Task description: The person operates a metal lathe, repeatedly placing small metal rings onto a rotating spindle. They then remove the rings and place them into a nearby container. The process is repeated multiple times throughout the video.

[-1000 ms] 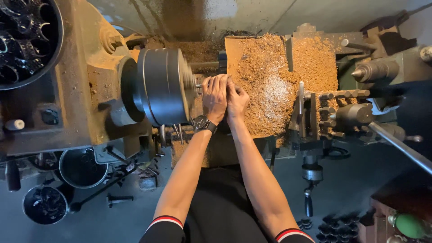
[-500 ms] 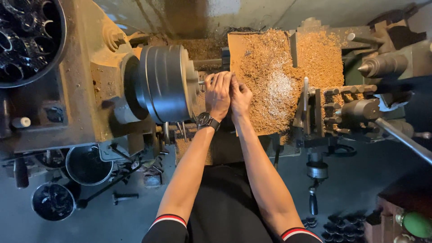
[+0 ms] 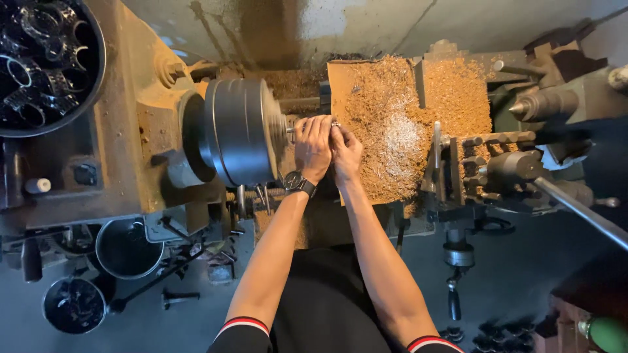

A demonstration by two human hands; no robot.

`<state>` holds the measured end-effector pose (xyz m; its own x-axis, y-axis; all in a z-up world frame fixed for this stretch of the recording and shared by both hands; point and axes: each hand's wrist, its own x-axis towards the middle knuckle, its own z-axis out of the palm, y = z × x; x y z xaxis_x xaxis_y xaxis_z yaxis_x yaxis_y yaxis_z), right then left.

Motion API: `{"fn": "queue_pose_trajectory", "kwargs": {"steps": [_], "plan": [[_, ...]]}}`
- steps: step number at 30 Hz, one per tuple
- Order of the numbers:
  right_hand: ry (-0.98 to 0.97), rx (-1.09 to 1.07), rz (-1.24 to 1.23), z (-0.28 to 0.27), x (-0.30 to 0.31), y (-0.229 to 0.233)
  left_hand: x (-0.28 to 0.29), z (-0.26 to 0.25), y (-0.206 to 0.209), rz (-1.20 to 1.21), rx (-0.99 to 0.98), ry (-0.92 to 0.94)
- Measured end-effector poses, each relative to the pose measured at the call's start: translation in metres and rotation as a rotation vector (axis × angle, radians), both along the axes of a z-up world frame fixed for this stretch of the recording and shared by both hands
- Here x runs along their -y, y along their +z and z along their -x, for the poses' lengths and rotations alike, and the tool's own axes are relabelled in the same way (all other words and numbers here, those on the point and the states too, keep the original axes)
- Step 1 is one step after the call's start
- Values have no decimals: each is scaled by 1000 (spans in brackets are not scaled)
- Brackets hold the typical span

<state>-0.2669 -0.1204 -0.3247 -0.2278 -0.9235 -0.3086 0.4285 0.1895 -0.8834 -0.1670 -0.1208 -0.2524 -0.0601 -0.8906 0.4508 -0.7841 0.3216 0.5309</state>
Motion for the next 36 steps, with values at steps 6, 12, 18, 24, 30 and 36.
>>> {"fn": "queue_pose_trajectory", "kwargs": {"steps": [6,12,18,24,30,36], "plan": [[-46,-202,-68,-6,5,-11,1,-1,-4,30,26,4],[-52,63,-10,-6,-2,-2,0,-1,-6,-1,20,2],[-67,-32,-51,-8,5,-12,3,3,-15,48,-6,42],[-16,21,-33,-4,3,10,1,-1,-8,-22,57,6],[-60,-182,-20,-9,9,-3,2,3,-11,24,94,49],[-24,-143,-14,-3,5,10,1,3,-15,9,63,11]]}}
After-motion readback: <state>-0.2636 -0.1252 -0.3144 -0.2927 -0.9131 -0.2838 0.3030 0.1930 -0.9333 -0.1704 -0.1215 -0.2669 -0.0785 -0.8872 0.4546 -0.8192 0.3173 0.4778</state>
